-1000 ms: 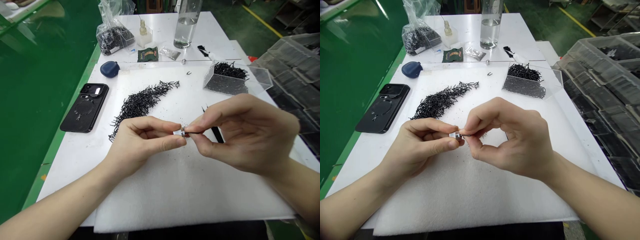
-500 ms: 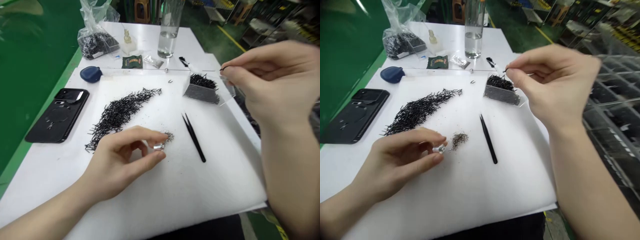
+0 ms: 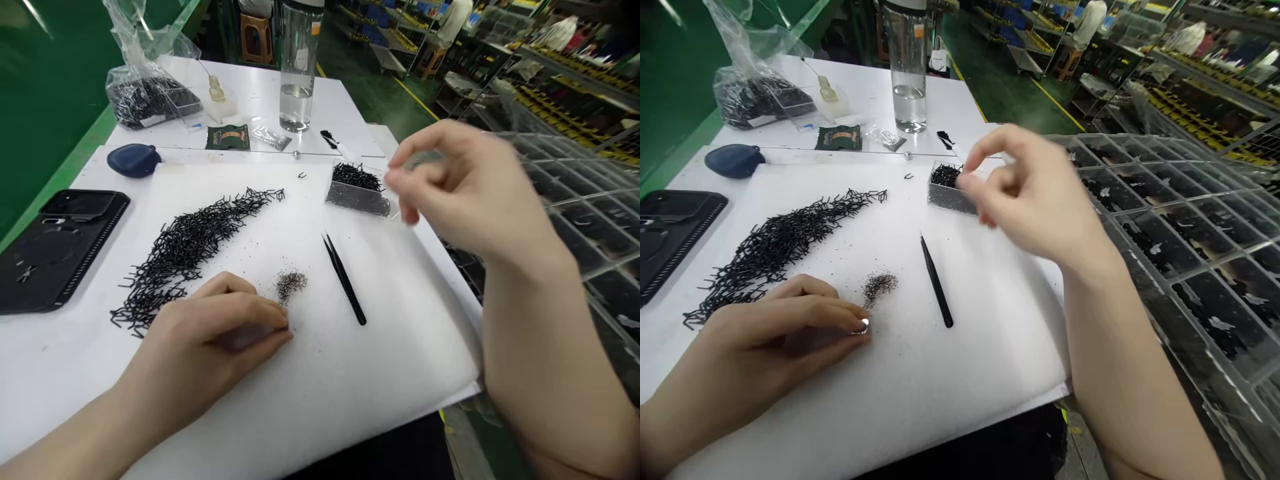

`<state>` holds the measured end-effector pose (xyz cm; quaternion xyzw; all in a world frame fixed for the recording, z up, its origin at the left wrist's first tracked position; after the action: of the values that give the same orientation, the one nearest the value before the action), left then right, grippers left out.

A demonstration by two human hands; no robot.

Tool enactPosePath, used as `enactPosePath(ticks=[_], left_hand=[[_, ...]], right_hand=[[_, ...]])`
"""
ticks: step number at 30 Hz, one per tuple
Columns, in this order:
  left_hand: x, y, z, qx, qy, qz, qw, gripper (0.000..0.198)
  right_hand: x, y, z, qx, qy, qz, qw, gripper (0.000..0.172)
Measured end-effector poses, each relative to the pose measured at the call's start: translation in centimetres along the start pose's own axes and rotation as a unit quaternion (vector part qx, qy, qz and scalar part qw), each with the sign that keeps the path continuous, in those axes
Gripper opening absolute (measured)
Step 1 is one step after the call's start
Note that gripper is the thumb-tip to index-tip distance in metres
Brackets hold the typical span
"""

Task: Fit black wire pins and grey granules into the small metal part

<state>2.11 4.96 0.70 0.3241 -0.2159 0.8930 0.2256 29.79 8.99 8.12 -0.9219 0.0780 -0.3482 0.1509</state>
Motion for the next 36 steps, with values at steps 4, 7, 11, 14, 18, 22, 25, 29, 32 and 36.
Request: enactPosePath(ticks=[4, 7, 11, 14, 18, 22, 25, 29, 32, 36], left_hand=[[-0.1, -0.1, 0.2, -0.033, -0.035, -0.010, 0.999, 0.017], [-0.2, -0.2, 0.3, -0.037, -0.036, -0.017, 0.999, 0.013], [-0.3, -0.2, 0.7, -0.052, -0.035, -0.016, 0.998, 0.013], [-0.2, -0.3, 0.9, -0.034, -0.045, -0.028, 0.998, 0.014], [0.0, -0.3, 1.0, -0.007, -0.042, -0.031, 0.999, 0.015], [0.2, -0.2, 0.7, 0.019, -0.052, -0.025, 0.998, 0.016], [0.2, -0.3, 0.7, 0.025, -0.086, -0.016, 0.996, 0.016], [0.4, -0.4, 0.8, 0.026, -0.110, 0.008, 0.994, 0.014], [0.4, -0.1, 0.9, 0.025, -0.104, 0.008, 0.994, 0.009], [0.3, -0.1, 1.0, 0.031, -0.094, 0.000, 0.995, 0.008]], right_hand=[[-5.7, 2.9, 0.0, -0.045, 0.043, -0.262, 0.963, 0.028], [-7.7, 3.9, 0.4, -0.025, 0.044, -0.273, 0.961, 0.027], [-7.8, 4.0, 0.7, -0.024, -0.051, -0.250, 0.967, 0.023], [-7.0, 3.3, 0.7, -0.058, -0.234, -0.192, 0.951, 0.011], [-8.0, 3.5, 0.0, -0.091, -0.467, -0.247, 0.845, 0.020], [-9.2, 4.5, 0.0, -0.111, -0.455, -0.265, 0.843, 0.007], [-9.3, 4.8, -0.1, -0.055, -0.382, -0.254, 0.887, 0.014], [-9.3, 4.7, -0.7, 0.038, -0.294, -0.267, 0.917, 0.015], [-9.3, 4.8, -0.7, 0.049, -0.262, -0.267, 0.926, 0.013], [-9.2, 4.9, -0.3, 0.011, -0.255, -0.237, 0.937, 0.012]])
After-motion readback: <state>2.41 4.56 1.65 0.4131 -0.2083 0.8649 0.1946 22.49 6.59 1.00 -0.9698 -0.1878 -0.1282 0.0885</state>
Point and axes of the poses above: each hand's wrist, its own y-axis away from the middle knuckle, its own x-axis out of the back of the hand, z = x × y, the point moved 6 cm from there along -y, towards the middle knuckle, and after that the axes turned 8 degrees about -y, right-handed, at the moved point
